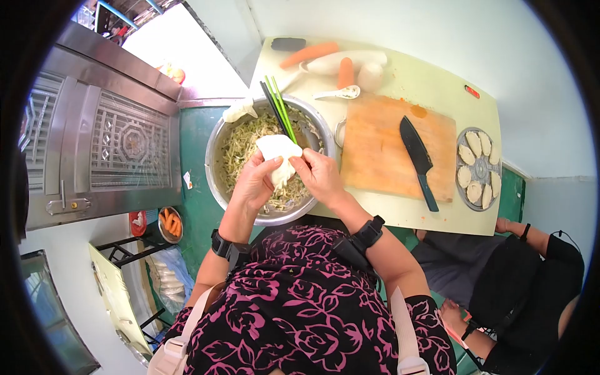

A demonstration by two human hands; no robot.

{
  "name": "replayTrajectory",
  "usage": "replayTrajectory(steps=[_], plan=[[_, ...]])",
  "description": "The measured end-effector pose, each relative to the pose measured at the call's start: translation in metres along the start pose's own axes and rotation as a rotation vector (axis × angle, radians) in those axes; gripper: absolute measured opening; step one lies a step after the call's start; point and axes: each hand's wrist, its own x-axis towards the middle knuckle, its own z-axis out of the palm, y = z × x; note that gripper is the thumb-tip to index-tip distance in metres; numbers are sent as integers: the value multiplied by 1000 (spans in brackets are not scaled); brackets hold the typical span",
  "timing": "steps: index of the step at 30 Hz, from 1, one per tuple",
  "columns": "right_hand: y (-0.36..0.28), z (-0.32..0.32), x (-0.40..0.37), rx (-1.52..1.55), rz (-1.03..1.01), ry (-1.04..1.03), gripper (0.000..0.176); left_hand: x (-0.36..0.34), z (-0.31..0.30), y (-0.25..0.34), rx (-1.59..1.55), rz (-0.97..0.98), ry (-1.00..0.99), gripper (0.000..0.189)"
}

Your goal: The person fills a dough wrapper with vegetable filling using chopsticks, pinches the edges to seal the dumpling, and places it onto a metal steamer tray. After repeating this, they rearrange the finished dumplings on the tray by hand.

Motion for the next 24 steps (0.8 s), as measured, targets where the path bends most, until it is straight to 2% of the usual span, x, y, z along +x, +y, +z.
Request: replayTrajectory(steps=[5,11,14,17,21,24], plan=[[-1,3,2,24,23,36,31,1,-2,-3,23,26,-19,28],[-10,-1,1,-121,30,-51,33,2,-7,1,-74,2,-41,22],[-11,-11,-4,123,67,-124,37,3,-11,5,-103,-90,-33,23],[-5,-21,-3,194,233,-99,40,2,-11,6,-119,-98,-49,23],[5,-13,-3,48,19,-83,37,0,-7,5,-130,-127,-46,25],[-2,-11,-1,-19,-52,-59,35,1,-9,1,-109,-131,-70,25]])
